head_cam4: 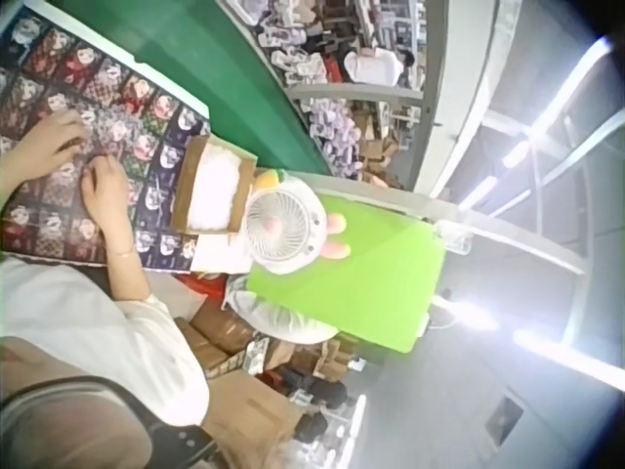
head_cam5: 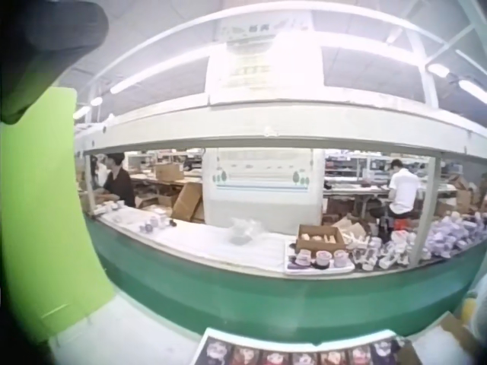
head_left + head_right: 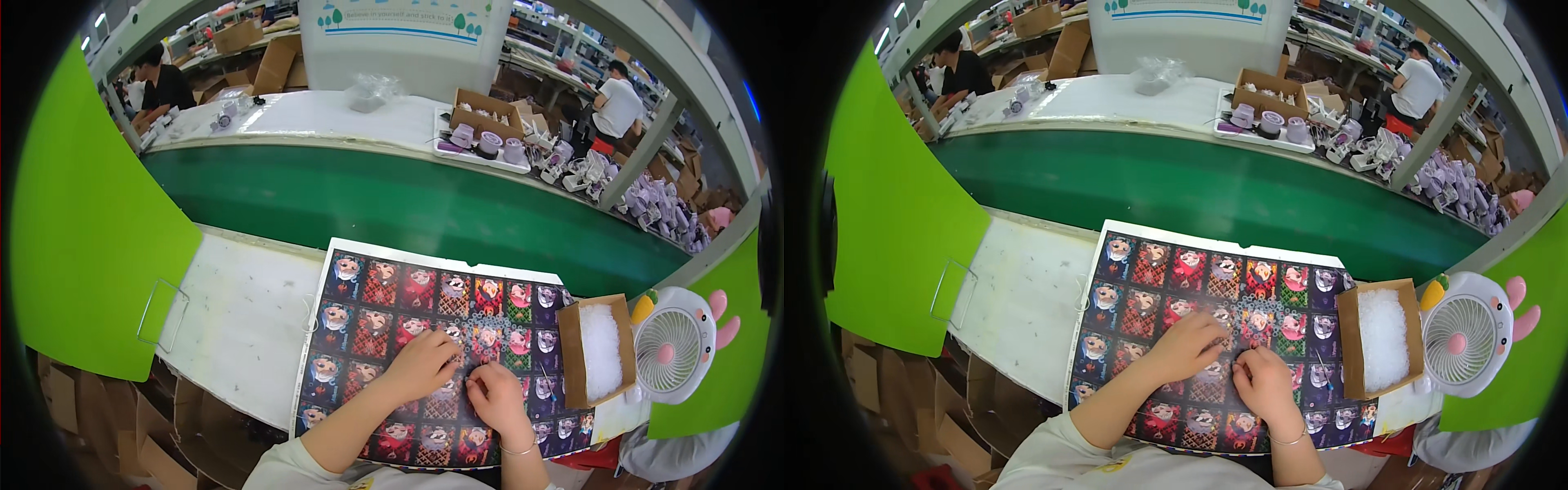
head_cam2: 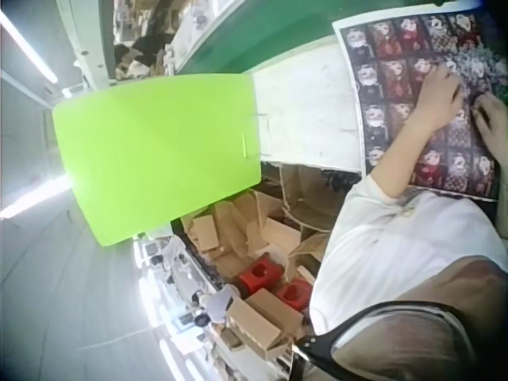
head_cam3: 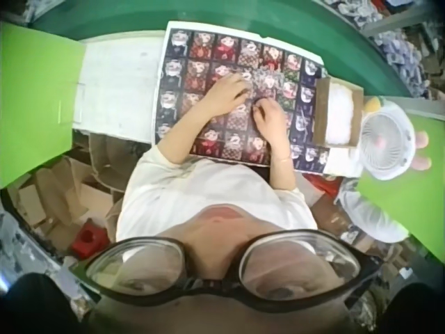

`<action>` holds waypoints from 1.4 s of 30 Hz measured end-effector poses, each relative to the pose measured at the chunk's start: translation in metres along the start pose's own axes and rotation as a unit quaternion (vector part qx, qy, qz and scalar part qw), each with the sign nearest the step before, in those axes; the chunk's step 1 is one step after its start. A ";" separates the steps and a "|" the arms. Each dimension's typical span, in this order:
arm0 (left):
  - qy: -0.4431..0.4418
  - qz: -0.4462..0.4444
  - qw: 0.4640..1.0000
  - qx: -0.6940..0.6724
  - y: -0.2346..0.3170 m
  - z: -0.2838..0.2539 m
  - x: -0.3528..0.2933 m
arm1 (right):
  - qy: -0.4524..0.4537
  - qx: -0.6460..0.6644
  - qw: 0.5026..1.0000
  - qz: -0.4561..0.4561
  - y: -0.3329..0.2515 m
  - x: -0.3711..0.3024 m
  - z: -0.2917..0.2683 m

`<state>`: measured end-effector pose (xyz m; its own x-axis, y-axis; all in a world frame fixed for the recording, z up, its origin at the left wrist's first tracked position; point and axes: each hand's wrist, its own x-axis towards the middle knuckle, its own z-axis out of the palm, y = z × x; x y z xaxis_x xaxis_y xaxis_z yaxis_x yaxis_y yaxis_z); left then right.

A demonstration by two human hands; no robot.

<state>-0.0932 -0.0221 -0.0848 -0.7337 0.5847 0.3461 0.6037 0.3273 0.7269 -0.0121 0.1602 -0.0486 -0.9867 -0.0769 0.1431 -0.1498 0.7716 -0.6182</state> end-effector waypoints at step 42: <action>-0.027 -0.008 0.999 0.019 0.007 -0.006 -0.001 | 0.012 0.020 0.999 -0.029 0.005 -0.004 0.000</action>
<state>-0.0905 -0.0246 -0.0764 -0.7256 0.6184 0.3019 0.6048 0.3639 0.7084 -0.0092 0.1647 -0.0523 -0.9747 -0.1049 0.1975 -0.2092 0.7401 -0.6391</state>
